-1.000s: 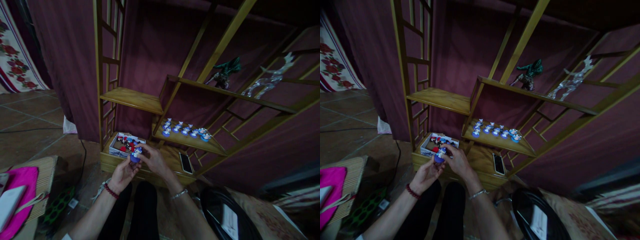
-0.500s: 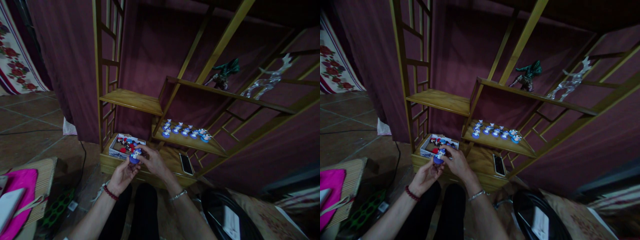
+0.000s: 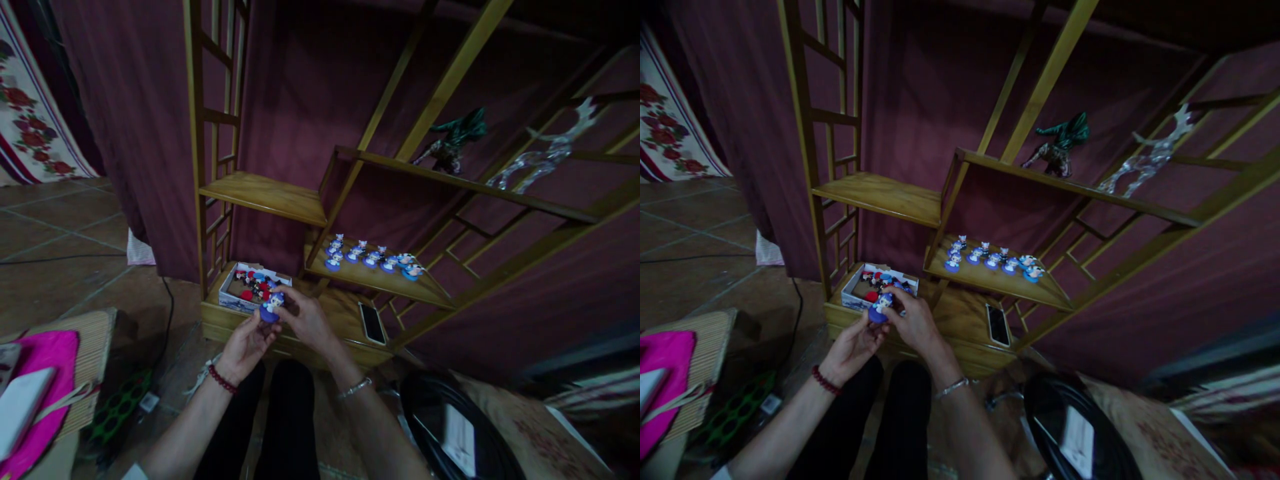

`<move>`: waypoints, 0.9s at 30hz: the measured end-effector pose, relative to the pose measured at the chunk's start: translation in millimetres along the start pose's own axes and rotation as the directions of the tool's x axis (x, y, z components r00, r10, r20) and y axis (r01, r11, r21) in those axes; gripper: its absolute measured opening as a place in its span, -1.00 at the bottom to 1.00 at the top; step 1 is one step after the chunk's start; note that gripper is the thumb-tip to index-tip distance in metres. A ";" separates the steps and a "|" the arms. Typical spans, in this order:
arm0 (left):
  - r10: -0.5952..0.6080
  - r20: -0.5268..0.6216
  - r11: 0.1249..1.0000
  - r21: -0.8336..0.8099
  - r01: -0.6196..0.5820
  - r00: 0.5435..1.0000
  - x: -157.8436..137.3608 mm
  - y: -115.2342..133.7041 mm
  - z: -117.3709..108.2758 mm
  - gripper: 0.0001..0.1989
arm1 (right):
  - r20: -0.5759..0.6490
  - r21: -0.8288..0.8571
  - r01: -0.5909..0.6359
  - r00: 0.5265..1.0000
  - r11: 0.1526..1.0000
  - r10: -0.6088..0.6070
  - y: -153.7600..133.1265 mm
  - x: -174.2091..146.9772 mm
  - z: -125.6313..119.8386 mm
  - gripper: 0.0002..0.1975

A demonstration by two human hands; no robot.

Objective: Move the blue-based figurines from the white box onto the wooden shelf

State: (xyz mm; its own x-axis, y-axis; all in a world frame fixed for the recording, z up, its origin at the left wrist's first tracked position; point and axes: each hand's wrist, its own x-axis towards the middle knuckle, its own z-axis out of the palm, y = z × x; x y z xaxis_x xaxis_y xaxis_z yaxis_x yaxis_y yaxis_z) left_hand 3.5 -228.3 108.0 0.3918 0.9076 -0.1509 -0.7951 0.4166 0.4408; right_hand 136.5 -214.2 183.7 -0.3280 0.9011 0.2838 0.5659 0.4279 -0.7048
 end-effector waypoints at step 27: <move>0.082 0.016 0.995 0.063 -0.083 0.997 0.2 3.8 1.1 -0.74 | -0.135 -0.060 -0.088 0.988 0.994 0.079 -1.2 -3.6 9.3 -0.71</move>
State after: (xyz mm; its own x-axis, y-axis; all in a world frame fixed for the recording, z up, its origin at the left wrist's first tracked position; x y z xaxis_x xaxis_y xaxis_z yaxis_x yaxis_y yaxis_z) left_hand 1.0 -226.6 110.6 0.3326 0.9377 -0.1003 -0.7941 0.3358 0.5065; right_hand 130.0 -218.6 177.4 -0.1768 0.9333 0.3126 0.6366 0.3506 -0.6869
